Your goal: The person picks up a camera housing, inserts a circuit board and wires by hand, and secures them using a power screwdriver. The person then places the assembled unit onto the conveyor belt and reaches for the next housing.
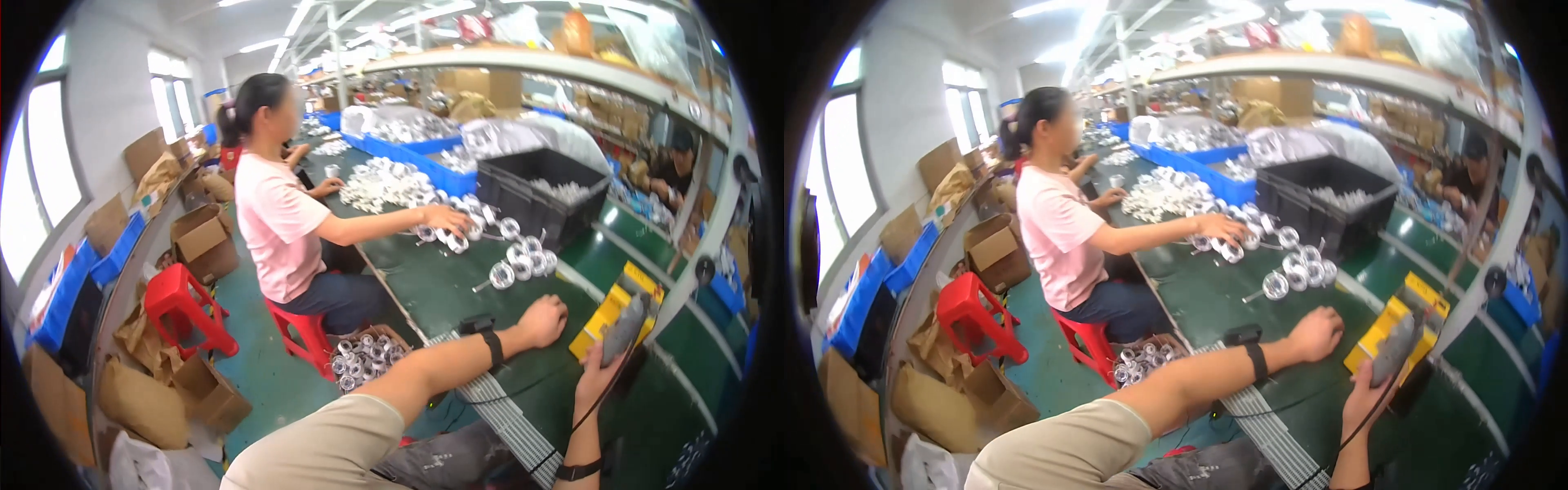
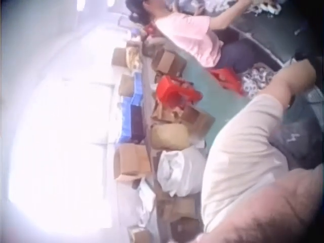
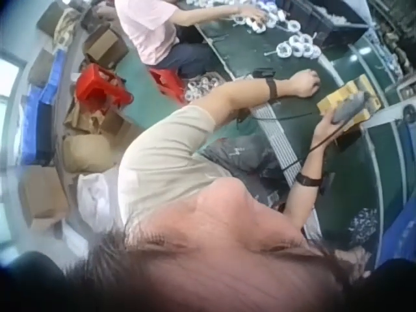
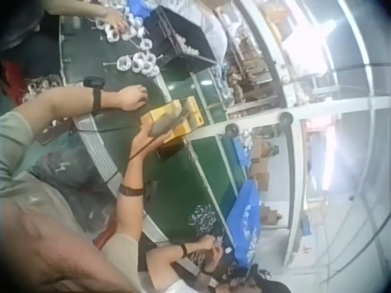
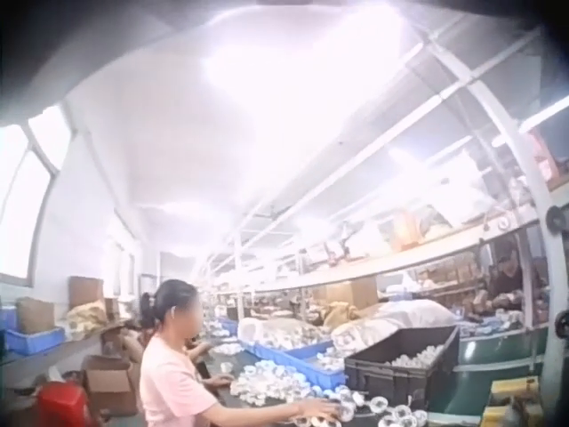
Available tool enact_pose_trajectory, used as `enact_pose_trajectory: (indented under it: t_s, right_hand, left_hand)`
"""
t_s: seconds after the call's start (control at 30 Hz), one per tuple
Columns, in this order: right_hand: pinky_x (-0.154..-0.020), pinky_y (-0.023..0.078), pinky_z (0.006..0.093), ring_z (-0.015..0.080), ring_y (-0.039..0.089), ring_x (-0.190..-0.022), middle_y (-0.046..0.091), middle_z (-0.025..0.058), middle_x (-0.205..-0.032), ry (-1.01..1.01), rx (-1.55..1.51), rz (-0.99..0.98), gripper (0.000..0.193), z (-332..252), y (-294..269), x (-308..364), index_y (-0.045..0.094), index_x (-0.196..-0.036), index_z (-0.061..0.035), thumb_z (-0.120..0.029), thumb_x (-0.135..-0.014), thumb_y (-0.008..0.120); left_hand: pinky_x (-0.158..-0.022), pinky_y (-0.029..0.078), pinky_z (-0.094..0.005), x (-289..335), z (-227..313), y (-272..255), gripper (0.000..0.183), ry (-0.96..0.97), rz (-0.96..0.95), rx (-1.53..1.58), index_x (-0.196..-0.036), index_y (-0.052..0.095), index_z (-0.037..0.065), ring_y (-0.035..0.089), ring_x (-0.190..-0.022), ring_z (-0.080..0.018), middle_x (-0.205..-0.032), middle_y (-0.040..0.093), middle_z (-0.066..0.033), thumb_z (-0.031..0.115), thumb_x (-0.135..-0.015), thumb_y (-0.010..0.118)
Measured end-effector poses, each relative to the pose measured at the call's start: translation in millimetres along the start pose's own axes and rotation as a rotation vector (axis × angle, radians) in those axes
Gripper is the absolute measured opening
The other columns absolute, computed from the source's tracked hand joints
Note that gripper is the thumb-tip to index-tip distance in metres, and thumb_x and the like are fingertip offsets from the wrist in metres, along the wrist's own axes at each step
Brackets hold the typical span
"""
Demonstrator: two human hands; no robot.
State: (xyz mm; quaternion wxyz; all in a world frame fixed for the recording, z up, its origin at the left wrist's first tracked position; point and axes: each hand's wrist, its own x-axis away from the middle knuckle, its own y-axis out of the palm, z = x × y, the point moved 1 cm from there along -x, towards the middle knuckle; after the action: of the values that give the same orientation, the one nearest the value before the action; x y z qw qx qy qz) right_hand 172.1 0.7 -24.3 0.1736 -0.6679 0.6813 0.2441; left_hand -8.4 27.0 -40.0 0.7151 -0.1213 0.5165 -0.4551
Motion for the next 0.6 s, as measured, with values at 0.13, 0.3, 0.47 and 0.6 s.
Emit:
enact_pose_trajectory:
  t_s: [0.13,0.3,0.47,0.6]
  right_hand:
    - [-0.053,0.04,0.0207,0.0081,0.046,-0.062,0.048,0.0026,-0.077,-0.018,-0.031,0.022,0.053,-17,-6,0,0.027,-0.143,-0.0027,-0.017,-0.098,0.053]
    - [-0.049,0.04,0.0226,0.0094,0.046,-0.055,0.049,0.0034,-0.071,0.057,0.068,-0.072,0.054,-12,5,-5,0.032,-0.143,-0.0039,-0.022,-0.098,0.054]
    - [-0.045,0.04,0.0252,0.0106,0.046,-0.049,0.049,0.0041,-0.064,-0.035,0.157,0.0,0.054,-10,5,-5,0.035,-0.142,-0.0031,-0.026,-0.097,0.055]
    - [-0.042,0.037,0.024,0.0098,0.043,-0.048,0.045,0.0026,-0.064,0.078,0.07,-0.038,0.058,-12,5,-7,0.033,-0.144,-0.0032,-0.029,-0.097,0.055]
  left_hand:
    - [-0.08,0.049,-0.0429,4,11,17,0.015,0.026,0.01,-0.013,-0.087,0.062,0.003,0.058,-0.089,-0.034,-0.092,0.059,-0.0172,0.016,-0.083,0.057]
    - [-0.078,0.05,-0.043,17,6,-2,0.015,-0.02,0.057,-0.07,-0.087,0.061,0.002,0.061,-0.086,-0.0349,-0.089,0.063,-0.0175,0.015,-0.084,0.055]
    - [-0.081,0.05,-0.0439,25,12,-3,0.017,-0.022,0.096,-0.058,-0.09,0.061,0.001,0.061,-0.089,-0.0353,-0.091,0.065,-0.0182,0.014,-0.082,0.053]
    - [-0.085,0.049,-0.0425,29,18,-4,0.023,-0.053,0.029,-0.09,-0.094,0.063,0.0,0.061,-0.093,-0.0348,-0.093,0.065,-0.0174,0.016,-0.077,0.058]
